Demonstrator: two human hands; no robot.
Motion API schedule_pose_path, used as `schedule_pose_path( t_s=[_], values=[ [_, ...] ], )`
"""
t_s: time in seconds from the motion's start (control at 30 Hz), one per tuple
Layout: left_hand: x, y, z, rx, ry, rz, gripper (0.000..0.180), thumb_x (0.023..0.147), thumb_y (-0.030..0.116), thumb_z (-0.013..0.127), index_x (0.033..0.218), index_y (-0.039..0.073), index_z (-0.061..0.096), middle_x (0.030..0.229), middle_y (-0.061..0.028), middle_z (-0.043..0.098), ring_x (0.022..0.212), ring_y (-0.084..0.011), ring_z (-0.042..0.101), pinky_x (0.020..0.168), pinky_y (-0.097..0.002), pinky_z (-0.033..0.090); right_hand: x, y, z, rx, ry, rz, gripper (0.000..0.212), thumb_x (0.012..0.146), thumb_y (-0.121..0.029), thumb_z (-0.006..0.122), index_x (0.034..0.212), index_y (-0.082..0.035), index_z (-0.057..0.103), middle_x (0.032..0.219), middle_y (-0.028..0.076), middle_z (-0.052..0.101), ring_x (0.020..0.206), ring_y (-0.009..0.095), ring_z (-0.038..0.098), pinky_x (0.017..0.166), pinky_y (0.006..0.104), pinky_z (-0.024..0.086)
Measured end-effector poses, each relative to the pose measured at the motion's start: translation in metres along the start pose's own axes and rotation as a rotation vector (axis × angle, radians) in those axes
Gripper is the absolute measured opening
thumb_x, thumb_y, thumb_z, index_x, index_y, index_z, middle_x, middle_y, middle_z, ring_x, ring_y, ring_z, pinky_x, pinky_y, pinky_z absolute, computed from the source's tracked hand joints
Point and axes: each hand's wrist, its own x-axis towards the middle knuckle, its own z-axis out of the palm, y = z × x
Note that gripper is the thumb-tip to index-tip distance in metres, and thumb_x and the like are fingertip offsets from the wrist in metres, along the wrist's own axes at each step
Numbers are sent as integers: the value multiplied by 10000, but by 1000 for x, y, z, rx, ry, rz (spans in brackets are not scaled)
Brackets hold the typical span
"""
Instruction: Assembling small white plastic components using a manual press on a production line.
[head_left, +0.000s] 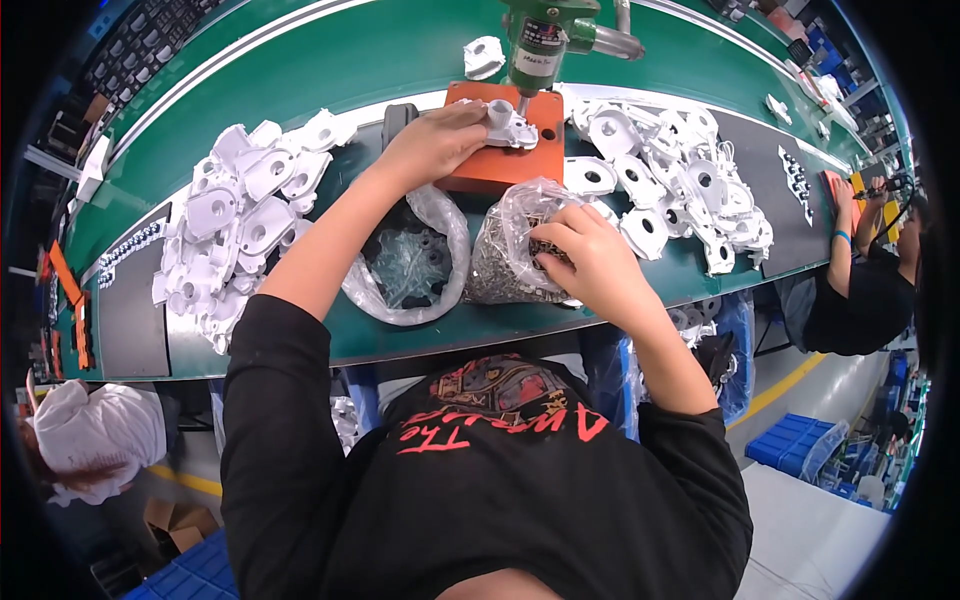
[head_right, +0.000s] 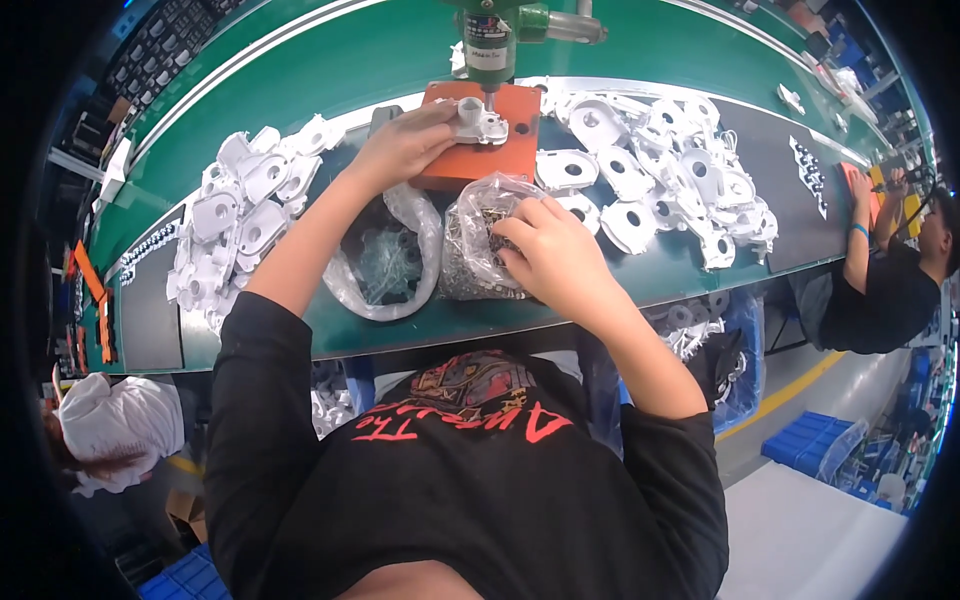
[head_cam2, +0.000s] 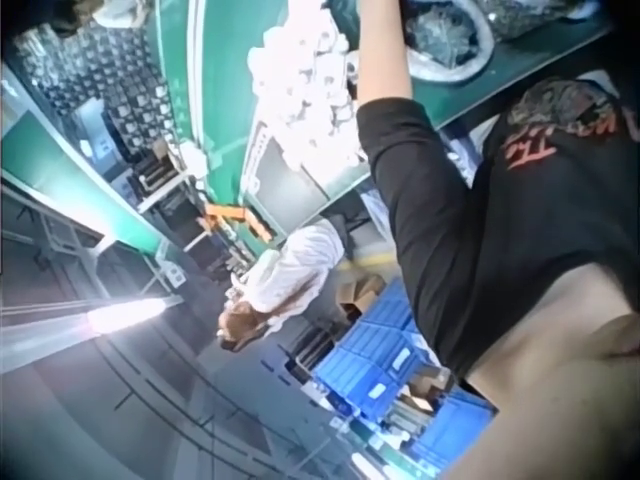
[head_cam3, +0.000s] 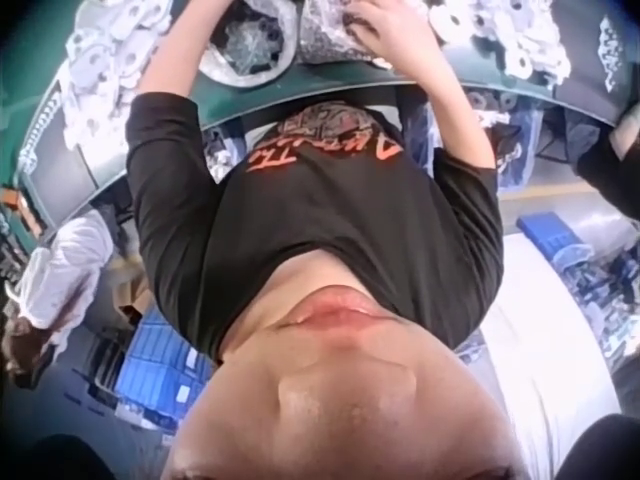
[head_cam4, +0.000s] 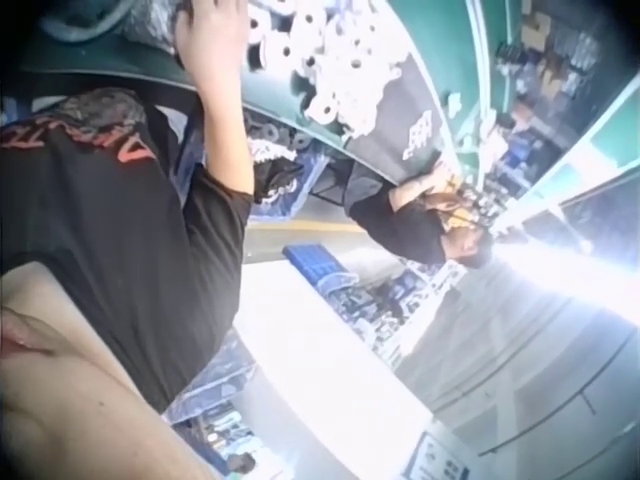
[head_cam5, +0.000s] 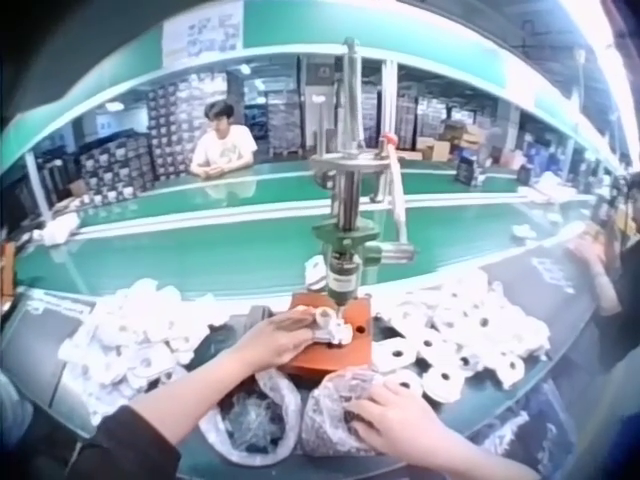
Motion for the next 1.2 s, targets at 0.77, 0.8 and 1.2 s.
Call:
schedule_pose_path(
  t_s=[0.77,0.8,1.2],
  values=[
    [-104,81,-33,-40,-451,-541,257,780,92,612,1006,63,492,880,-148,530,806,-335,608,681,-427,511,15,-7,1,-27,15,26,80,742,-52,657,808,-41,614,761,82,563,695,264,579,609,336,471],
    [-105,82,-31,-42,-454,-541,257,780,92,612,1006,63,492,880,-148,530,806,-335,608,681,-427,511,15,-6,1,25,17,46,73,750,-44,655,808,-33,613,751,81,561,666,253,574,594,322,465],
    [-112,80,-26,-59,-384,-619,260,764,49,581,991,50,455,846,-175,542,757,-371,599,650,-459,500,11,4,-14,610,12,374,66,878,14,479,917,25,531,851,94,651,696,113,620,613,243,465]
  ],
)
